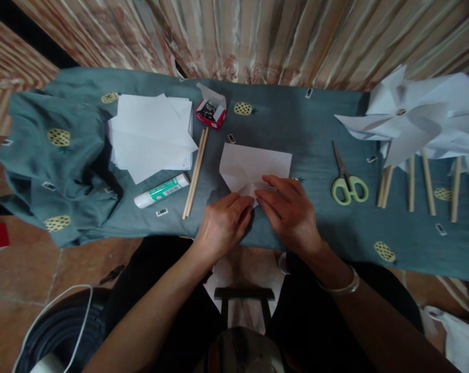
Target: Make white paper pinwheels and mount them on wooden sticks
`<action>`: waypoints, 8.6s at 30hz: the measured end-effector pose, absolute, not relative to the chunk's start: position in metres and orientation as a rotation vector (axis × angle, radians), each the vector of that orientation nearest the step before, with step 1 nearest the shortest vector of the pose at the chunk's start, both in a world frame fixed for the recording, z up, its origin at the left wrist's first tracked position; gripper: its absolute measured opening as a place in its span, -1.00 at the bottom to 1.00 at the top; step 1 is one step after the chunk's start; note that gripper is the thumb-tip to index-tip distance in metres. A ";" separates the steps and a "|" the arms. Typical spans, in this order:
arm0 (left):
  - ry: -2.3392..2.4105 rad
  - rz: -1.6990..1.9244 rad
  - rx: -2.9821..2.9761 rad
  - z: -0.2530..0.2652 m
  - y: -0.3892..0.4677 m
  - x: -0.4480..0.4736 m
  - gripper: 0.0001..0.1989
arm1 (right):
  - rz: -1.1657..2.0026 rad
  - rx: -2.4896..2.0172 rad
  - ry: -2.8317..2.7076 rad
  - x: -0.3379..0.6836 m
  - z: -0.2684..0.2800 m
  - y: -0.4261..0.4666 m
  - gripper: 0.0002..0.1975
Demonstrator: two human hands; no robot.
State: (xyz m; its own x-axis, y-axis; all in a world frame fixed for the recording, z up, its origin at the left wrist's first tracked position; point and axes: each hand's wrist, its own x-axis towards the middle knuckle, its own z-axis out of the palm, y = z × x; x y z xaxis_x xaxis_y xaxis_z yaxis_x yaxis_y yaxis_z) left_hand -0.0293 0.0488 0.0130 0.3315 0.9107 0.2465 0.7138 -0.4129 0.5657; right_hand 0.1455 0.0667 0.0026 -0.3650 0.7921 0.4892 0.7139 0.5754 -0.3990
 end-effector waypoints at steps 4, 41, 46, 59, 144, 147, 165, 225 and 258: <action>1.447 0.760 2.226 0.013 0.049 -0.030 -0.81 | 0.148 -1.167 -2.178 0.145 0.003 0.068 -0.84; 1.384 0.688 2.167 0.015 0.053 -0.033 -0.80 | 0.122 -1.208 -2.267 0.140 -0.001 0.072 -0.77; 1.379 0.683 2.160 0.015 0.053 -0.033 -0.80 | 0.112 -1.218 -2.266 0.140 -0.001 0.070 -0.76; 1.367 0.650 2.152 0.016 0.054 -0.034 -0.79 | 0.082 -1.222 -2.308 0.140 0.000 0.070 -0.77; 1.323 0.900 2.412 0.027 0.040 -0.043 -0.82 | 1.087 -1.575 -1.709 0.193 0.016 0.062 -0.56; 1.261 0.707 2.454 0.022 0.031 -0.026 -0.83 | 0.864 -1.589 -1.807 0.197 0.018 0.056 -0.60; 1.436 0.679 2.349 0.016 0.031 -0.022 -0.82 | 0.713 -1.194 -2.108 0.187 0.012 0.062 -0.69; 1.435 0.625 2.297 0.020 0.020 -0.032 -0.78 | 0.281 -1.318 -2.006 0.128 -0.010 0.074 -0.90; 1.406 0.622 2.296 0.019 0.021 -0.033 -0.78 | 0.185 -1.248 -2.066 0.124 -0.008 0.072 -0.90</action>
